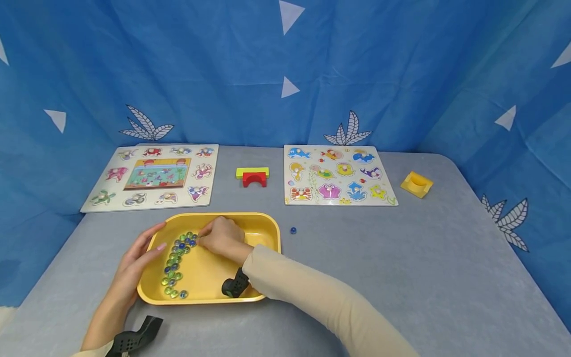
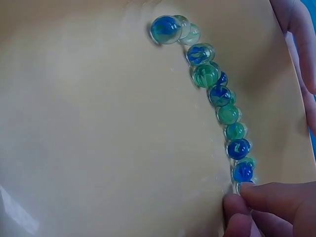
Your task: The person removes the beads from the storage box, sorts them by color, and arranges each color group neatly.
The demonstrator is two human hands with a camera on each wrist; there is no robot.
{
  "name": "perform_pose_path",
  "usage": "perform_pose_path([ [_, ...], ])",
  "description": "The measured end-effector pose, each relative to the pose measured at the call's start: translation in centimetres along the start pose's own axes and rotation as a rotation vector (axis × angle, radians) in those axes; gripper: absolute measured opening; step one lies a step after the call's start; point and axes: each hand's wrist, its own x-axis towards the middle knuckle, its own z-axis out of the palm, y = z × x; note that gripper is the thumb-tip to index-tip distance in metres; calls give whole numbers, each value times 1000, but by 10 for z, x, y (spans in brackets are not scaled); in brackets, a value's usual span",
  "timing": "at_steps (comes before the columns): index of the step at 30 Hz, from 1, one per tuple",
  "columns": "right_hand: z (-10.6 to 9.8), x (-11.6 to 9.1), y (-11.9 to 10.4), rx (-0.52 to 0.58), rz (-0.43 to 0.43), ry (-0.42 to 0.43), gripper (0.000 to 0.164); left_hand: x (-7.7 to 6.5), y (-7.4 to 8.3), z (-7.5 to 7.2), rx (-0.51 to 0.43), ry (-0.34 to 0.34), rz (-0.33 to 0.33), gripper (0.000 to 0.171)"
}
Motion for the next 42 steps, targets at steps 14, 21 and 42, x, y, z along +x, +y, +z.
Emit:
perform_pose_path([
  [14, -3, -1, -2, 61, 1, -29, 8, -1, -3, -1, -66, -17, 26, 50],
  [21, -15, -6, -6, 430, 5, -196, 11, -2, -3, -1, -72, -21, 22, 50],
  [42, -136, -55, 111, 560, -423, -175, 30, -3, -1, 0, -41, -11, 26, 50],
])
